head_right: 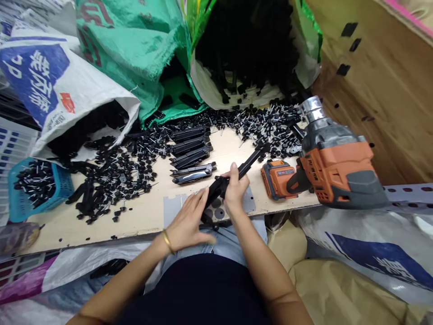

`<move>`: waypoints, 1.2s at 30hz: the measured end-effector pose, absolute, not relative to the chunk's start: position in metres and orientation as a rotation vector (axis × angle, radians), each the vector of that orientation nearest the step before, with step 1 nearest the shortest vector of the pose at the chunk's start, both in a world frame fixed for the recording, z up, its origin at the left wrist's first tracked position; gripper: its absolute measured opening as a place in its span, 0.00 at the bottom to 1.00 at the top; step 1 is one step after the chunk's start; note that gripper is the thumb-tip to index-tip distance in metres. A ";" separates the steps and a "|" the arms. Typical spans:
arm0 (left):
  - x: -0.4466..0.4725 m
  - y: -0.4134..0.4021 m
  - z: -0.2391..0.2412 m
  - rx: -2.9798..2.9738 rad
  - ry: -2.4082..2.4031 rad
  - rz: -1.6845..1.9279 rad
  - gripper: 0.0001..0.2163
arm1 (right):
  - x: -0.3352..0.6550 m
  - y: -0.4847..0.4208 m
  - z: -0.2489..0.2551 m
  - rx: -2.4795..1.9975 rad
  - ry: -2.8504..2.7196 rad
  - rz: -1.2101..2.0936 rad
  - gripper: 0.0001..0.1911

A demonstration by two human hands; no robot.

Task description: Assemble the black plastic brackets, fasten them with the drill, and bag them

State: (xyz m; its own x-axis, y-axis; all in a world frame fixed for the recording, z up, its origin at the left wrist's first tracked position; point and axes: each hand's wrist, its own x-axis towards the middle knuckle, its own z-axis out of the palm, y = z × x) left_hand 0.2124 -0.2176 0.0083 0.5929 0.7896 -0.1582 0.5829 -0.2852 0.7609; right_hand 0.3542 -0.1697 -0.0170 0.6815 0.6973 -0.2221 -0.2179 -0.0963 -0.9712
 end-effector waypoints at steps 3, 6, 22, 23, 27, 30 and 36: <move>0.232 -0.229 -0.002 2.157 1.417 0.449 0.50 | 0.341 -0.171 -0.019 -1.470 -0.387 0.955 0.24; 0.232 -0.221 -0.019 2.105 1.514 0.540 0.42 | 0.346 -0.185 -0.022 -1.515 -0.656 1.077 0.22; 0.145 -0.228 0.029 2.043 0.691 0.270 0.12 | 0.398 -0.256 0.062 -1.356 -2.692 1.209 0.10; 0.142 -0.235 0.033 1.934 0.675 0.303 0.12 | 0.394 -0.260 0.065 -1.339 -2.553 1.433 0.13; 0.144 -0.261 0.035 1.390 0.769 0.496 0.13 | 0.368 -0.274 0.067 -1.294 -1.695 2.106 0.23; 0.158 -0.274 0.030 1.026 0.866 0.634 0.16 | 0.348 -0.279 0.063 -1.281 -1.240 2.257 0.24; 0.190 -0.258 0.047 0.903 1.059 1.099 0.25 | 0.333 -0.259 0.055 -1.167 -1.087 1.983 0.27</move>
